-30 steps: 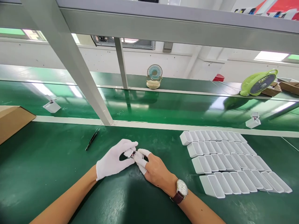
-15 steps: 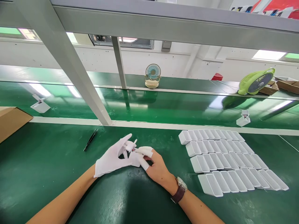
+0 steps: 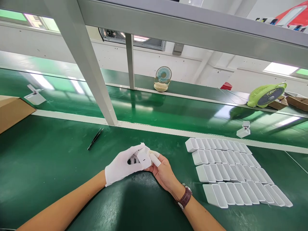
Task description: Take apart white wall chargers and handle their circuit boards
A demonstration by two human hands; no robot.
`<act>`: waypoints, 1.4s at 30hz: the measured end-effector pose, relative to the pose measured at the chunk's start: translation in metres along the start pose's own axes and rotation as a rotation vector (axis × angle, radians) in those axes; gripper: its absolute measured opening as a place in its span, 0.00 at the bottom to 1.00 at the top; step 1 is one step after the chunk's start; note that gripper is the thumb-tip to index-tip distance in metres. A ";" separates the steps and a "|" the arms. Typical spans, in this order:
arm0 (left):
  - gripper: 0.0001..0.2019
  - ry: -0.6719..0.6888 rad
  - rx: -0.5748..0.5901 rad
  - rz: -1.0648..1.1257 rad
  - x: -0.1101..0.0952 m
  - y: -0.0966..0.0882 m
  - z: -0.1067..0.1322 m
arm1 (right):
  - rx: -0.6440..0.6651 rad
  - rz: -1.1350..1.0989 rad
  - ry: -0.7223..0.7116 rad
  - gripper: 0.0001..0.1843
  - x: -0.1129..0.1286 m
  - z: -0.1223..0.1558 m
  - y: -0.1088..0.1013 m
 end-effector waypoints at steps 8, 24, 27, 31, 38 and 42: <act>0.33 -0.016 -0.009 -0.002 0.009 0.000 -0.001 | -0.004 0.027 0.012 0.23 -0.001 0.000 -0.001; 0.35 0.026 -0.043 -0.089 0.012 0.001 -0.006 | -0.203 0.695 -0.441 0.22 0.000 0.005 -0.012; 0.25 0.119 -0.034 -0.132 0.013 0.005 -0.007 | -0.165 1.012 -0.556 0.21 0.001 0.010 -0.010; 0.24 0.124 -0.075 -0.192 0.019 0.007 -0.007 | -0.126 1.168 -0.699 0.21 0.002 0.013 -0.005; 0.24 0.061 -0.054 -0.244 0.029 0.008 -0.009 | -0.013 1.350 -0.687 0.23 0.000 0.010 -0.012; 0.25 0.058 -0.048 -0.256 0.028 0.006 -0.010 | 0.062 1.320 -0.632 0.24 -0.001 0.008 -0.015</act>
Point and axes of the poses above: each hand's wrist, its own z-axis away from the middle knuckle, its own y-axis out of the palm, x = y × z, the point moved 2 cm from there along -z, towards the middle knuckle, and after that the axes turned 1 degree about z, right-handed, at the moved point
